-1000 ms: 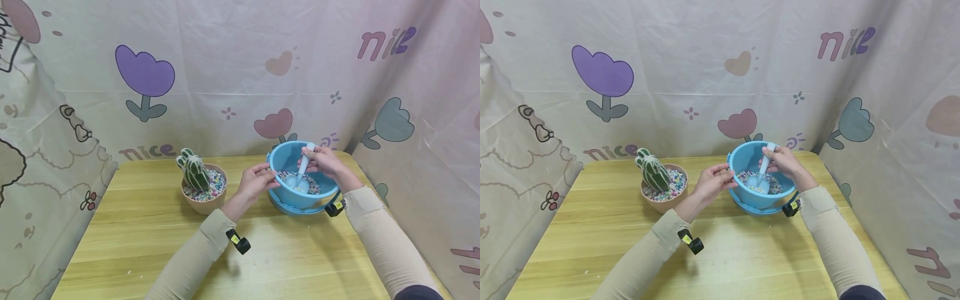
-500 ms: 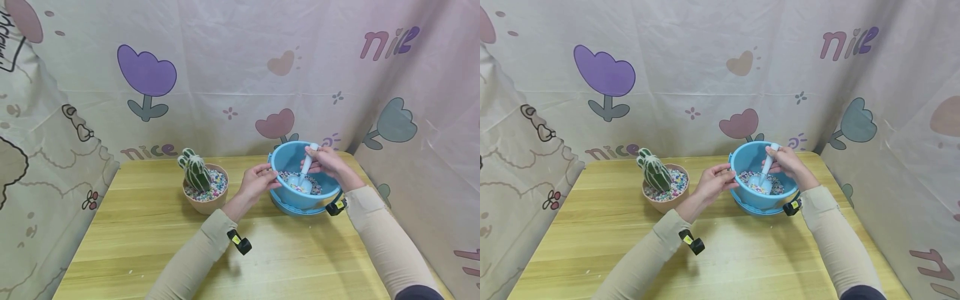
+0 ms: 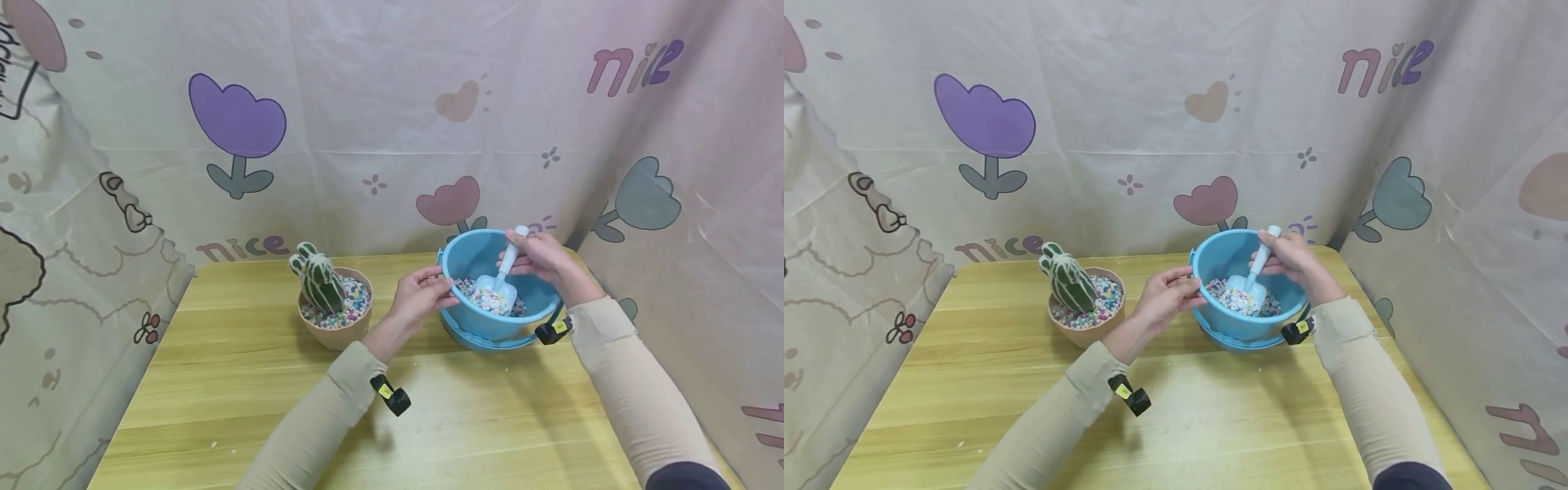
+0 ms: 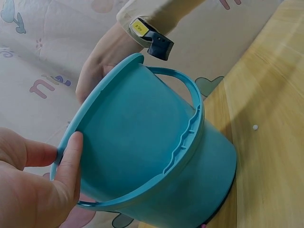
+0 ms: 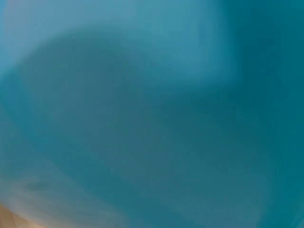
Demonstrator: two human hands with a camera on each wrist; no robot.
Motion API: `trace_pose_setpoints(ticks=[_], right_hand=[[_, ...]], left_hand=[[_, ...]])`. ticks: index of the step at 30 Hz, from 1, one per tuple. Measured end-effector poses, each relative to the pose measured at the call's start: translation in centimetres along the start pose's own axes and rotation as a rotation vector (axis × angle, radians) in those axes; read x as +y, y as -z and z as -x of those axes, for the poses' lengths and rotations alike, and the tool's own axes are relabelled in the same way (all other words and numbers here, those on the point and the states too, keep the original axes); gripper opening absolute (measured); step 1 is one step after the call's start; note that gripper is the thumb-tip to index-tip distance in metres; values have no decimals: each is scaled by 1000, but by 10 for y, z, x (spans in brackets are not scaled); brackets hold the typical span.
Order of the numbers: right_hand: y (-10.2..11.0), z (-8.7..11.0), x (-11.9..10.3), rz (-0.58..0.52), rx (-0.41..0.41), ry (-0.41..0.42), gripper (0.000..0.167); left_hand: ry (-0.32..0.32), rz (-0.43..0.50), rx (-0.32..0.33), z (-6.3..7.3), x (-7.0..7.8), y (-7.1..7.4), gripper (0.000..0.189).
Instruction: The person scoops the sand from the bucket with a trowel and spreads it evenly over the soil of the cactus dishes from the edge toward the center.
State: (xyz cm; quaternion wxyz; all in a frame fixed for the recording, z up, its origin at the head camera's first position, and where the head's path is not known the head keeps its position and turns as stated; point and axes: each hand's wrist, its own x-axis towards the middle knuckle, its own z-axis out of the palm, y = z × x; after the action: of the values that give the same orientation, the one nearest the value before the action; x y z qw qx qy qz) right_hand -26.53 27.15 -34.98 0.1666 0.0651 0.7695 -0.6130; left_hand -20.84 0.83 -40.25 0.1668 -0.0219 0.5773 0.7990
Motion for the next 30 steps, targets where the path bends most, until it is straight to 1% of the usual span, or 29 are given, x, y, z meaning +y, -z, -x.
trace_pose_setpoints(ticks=[6, 12, 18, 24, 30], right_hand=[[9, 3, -3, -67, 11, 1, 45], [16, 5, -5, -108, 47, 1, 44], [21, 5, -5, -264, 56, -34, 36], [21, 7, -7, -391, 48, -55, 38], [20, 8, -7, -449, 32, -68, 37]], left_hand=[[2, 4, 2, 1, 0, 0, 44], [0, 0, 2, 0, 0, 0, 43], [1, -2, 3, 0, -1, 1, 41], [-4, 1, -12, -2, -2, 2, 43], [-7, 9, -23, -2, -3, 2, 44]])
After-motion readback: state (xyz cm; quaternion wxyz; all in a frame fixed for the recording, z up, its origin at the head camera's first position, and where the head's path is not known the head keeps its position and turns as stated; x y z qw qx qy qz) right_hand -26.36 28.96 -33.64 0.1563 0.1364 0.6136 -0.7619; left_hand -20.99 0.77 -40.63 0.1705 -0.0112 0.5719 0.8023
